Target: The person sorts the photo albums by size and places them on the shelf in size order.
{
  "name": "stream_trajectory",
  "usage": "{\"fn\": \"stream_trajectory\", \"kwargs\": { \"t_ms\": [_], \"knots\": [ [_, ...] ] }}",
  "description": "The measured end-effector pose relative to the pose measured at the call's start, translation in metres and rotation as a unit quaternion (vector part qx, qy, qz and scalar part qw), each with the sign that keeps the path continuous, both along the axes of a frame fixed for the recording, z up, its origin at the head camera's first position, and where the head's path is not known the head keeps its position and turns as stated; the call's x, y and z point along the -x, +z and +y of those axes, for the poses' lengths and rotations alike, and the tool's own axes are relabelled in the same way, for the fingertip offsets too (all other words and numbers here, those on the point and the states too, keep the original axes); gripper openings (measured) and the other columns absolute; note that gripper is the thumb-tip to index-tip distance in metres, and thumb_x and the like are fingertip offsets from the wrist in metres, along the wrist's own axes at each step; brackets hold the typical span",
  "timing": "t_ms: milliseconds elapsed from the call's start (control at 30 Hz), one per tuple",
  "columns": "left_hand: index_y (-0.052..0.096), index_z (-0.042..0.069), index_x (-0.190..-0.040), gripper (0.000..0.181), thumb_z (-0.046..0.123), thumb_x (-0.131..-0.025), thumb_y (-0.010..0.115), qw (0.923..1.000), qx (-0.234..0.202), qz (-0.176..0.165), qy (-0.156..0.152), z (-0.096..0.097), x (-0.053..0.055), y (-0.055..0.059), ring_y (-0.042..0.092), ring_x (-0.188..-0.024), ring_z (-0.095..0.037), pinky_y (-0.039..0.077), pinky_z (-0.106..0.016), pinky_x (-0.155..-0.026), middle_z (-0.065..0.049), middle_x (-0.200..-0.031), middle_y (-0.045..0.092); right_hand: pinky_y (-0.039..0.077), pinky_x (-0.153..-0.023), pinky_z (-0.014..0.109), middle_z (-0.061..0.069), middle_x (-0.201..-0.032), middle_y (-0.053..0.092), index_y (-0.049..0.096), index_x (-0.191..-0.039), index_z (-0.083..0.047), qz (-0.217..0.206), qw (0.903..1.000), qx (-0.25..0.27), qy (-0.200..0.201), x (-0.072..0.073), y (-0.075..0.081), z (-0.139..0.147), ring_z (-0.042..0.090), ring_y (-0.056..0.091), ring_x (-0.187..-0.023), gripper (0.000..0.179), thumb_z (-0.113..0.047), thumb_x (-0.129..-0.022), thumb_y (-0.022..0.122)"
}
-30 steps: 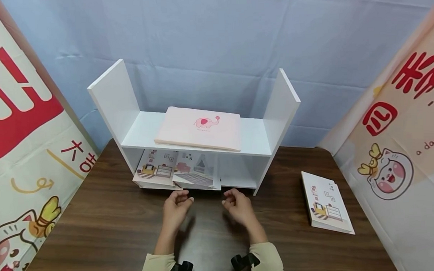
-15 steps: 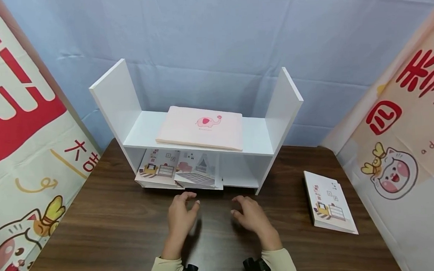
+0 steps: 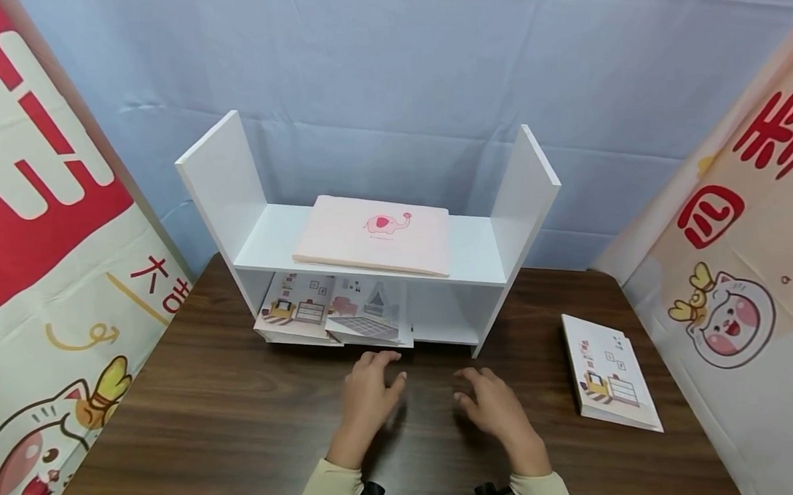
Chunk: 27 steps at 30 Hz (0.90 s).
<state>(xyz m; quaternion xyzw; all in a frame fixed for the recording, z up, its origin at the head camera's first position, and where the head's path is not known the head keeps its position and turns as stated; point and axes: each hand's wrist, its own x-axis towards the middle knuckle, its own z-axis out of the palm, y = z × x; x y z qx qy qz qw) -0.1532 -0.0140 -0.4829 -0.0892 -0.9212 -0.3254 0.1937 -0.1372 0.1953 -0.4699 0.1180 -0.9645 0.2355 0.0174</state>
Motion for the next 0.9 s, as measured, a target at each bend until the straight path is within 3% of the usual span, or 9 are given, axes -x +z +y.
{"fn": "stream_trajectory", "kwargs": {
  "t_ms": [200,467,900],
  "knots": [
    [0.069,0.019,-0.102,0.029,0.027,-0.074,0.075,0.9987,0.041,-0.008,-0.029,0.011,0.002,0.002,0.059,-0.080,-0.026,0.045,-0.041,-0.060,-0.004,-0.092,0.060,0.048,-0.065,0.048,0.015,-0.098,0.059,0.062,-0.112,-0.005,-0.005,0.9999,-0.014,-0.007,-0.005,0.001,0.012,0.033,0.059,-0.080,0.034,-0.015,-0.081,0.072],
    [0.068,0.020,-0.102,0.030,0.030,-0.075,0.076,0.9952,0.080,-0.046,-0.034,0.029,-0.004,0.006,0.059,-0.077,-0.025,0.045,-0.039,-0.059,-0.005,-0.091,0.060,0.047,-0.066,0.049,0.017,-0.097,0.058,0.061,-0.113,-0.003,-0.025,0.9990,-0.030,-0.023,-0.010,0.006,0.033,0.035,0.059,-0.080,0.038,-0.018,-0.081,0.072],
    [0.068,0.021,-0.102,0.032,0.033,-0.074,0.077,0.9866,0.135,-0.068,-0.061,0.063,-0.010,0.001,0.056,-0.077,-0.022,0.041,-0.035,-0.061,-0.003,-0.090,0.059,0.047,-0.069,0.054,0.025,-0.104,0.056,0.058,-0.117,0.000,-0.059,0.9964,-0.042,-0.045,-0.016,0.006,0.062,0.042,0.057,-0.086,0.042,-0.019,-0.082,0.071]
  ]
}}
